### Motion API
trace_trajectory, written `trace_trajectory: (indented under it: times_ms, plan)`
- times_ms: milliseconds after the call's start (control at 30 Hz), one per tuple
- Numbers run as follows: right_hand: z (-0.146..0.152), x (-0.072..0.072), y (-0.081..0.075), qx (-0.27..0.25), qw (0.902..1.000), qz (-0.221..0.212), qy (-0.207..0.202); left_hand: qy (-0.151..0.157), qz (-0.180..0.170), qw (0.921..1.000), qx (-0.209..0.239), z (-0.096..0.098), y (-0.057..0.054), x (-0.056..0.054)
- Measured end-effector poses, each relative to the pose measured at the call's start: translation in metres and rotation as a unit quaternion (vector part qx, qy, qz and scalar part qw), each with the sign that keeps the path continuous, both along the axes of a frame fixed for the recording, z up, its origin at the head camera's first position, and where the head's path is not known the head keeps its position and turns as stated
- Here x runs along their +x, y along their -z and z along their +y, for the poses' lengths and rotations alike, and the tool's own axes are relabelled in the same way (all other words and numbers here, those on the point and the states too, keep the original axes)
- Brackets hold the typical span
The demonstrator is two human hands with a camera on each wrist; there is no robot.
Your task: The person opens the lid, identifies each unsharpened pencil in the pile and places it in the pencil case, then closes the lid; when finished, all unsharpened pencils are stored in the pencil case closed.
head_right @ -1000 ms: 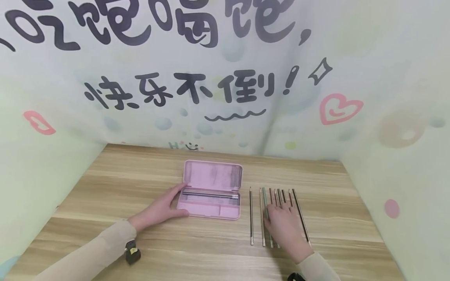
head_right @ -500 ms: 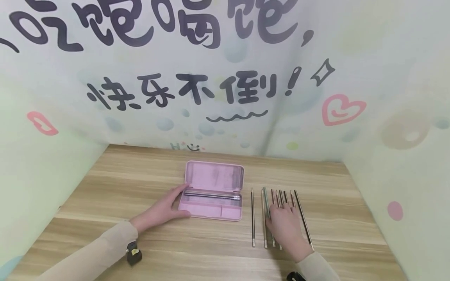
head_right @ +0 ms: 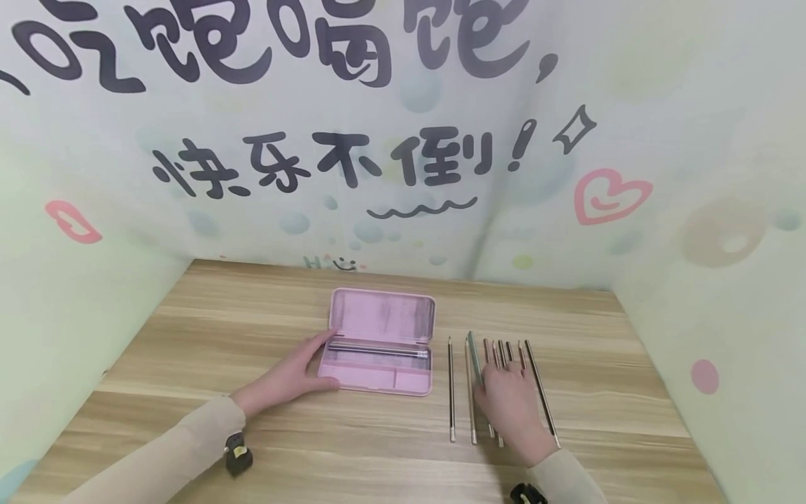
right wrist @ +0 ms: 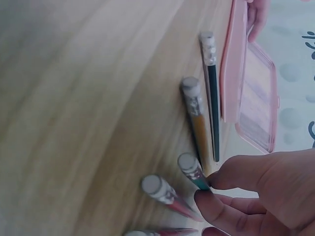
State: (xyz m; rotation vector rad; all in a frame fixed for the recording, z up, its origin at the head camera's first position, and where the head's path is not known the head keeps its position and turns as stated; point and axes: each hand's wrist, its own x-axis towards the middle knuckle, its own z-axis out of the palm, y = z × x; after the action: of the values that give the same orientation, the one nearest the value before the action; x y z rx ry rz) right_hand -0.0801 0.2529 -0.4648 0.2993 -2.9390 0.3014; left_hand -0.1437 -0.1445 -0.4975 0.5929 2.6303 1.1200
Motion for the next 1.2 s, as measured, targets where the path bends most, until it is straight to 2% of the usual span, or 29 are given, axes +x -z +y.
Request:
trace_trajectory:
  times_ms: [500,867,1200]
  plan:
    - [-0.001,-0.011,-0.015,-0.034,0.9990,-0.027,-0.007,-0.008,-0.017,0.9998,0.002,-0.001,-0.001,0.001]
    - [-0.007,-0.016,-0.034,-0.041,0.9989,0.002,-0.020,-0.006,-0.016,0.9998,0.004,0.001,-0.002,0.002]
    - [-0.016,-0.026,-0.055,-0.049,0.9984,0.007,-0.028,-0.007,-0.018,0.9998,0.002,0.000,-0.002,0.002]
